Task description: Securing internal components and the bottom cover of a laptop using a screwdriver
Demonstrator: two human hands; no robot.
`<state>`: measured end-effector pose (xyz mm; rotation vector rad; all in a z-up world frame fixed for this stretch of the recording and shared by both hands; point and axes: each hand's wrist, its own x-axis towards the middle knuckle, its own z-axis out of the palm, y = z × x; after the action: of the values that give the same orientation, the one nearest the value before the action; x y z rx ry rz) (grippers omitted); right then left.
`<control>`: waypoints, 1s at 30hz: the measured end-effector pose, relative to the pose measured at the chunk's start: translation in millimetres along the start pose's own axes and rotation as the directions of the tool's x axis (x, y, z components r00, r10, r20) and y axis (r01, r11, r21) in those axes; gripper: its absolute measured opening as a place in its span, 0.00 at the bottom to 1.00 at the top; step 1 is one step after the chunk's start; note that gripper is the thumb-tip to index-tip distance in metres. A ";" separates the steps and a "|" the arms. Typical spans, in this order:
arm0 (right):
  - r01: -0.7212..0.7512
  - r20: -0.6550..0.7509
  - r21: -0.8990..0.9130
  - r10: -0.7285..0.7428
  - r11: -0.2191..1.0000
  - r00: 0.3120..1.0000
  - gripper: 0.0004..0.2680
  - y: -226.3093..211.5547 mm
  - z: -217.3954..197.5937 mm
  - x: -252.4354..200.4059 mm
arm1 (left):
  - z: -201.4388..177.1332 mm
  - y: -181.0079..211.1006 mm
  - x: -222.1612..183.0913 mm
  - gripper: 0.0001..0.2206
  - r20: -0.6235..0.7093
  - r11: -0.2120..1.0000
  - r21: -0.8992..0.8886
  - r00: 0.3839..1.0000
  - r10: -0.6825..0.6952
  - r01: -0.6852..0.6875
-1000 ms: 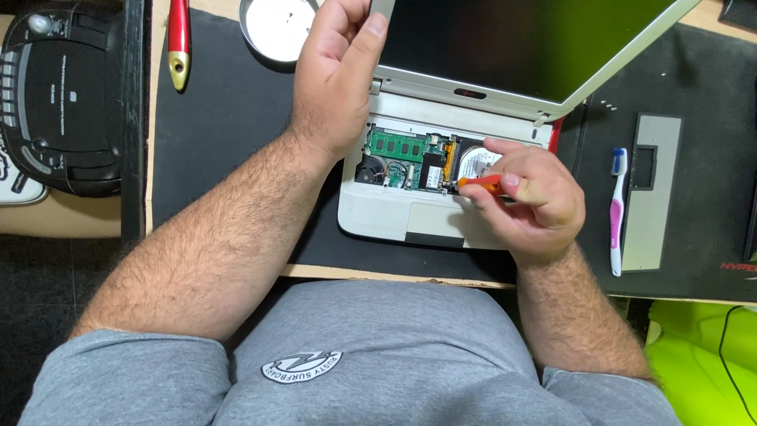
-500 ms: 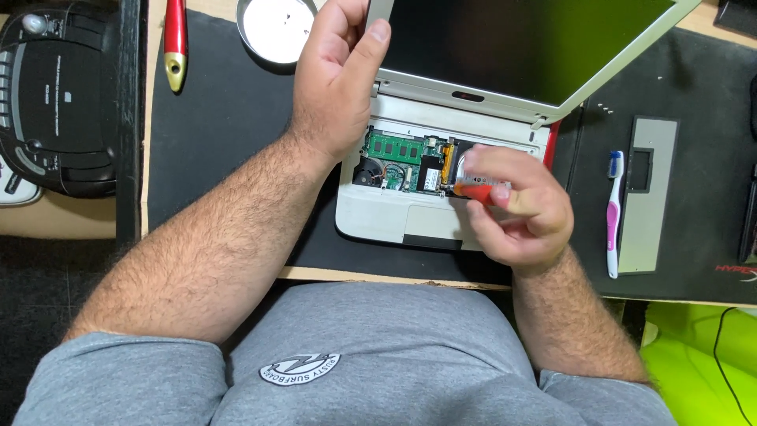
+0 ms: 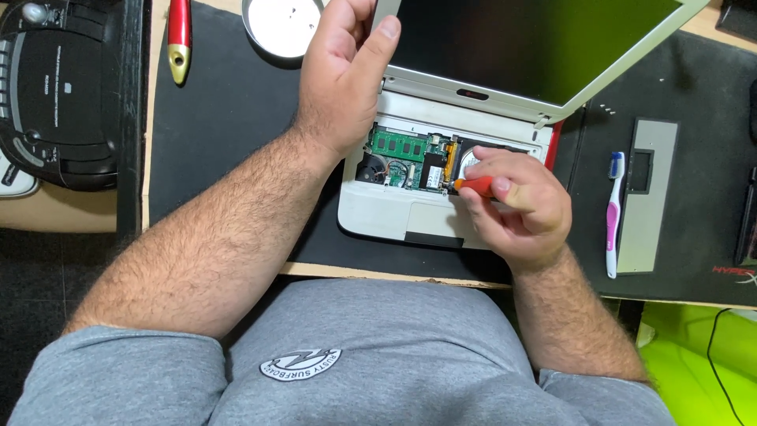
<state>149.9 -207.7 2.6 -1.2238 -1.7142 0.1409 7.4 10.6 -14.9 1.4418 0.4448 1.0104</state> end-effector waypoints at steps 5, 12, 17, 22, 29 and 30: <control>0.041 -0.076 -0.141 -0.052 0.989 0.996 0.18 8.1 -0.7 -2.1 | 0.4 7.3 0.9 0.10 0.001 1.000 0.025 1.000 0.001 -0.001; 0.038 -0.014 0.027 -0.037 0.999 0.999 0.18 6.6 -3.8 -5.3 | -0.3 1.3 -0.3 0.11 0.000 0.999 0.049 1.000 0.007 -0.007; 0.052 -0.060 -0.087 -0.057 0.995 0.997 0.18 1.9 0.4 -1.4 | 1.0 7.8 1.1 0.10 0.004 1.000 0.023 1.000 0.007 -0.007; 0.033 -0.070 -0.074 -0.038 0.997 0.997 0.18 1.1 0.4 -2.6 | 0.5 6.8 -0.1 0.10 0.019 0.999 0.036 1.000 -0.002 0.001; 0.033 -0.020 0.056 -0.032 0.998 0.999 0.18 4.1 0.8 -2.7 | 0.8 7.5 -0.6 0.11 -0.002 1.000 0.022 1.000 -0.011 0.011; 0.052 -0.018 0.056 -0.051 0.997 0.999 0.16 4.2 1.1 -0.7 | 1.6 10.2 0.9 0.10 -0.002 1.000 0.025 1.000 -0.014 0.014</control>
<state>151.9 -205.8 -0.9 -1.1355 -1.7144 0.1474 6.1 8.6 -4.8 1.4582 0.4697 0.9988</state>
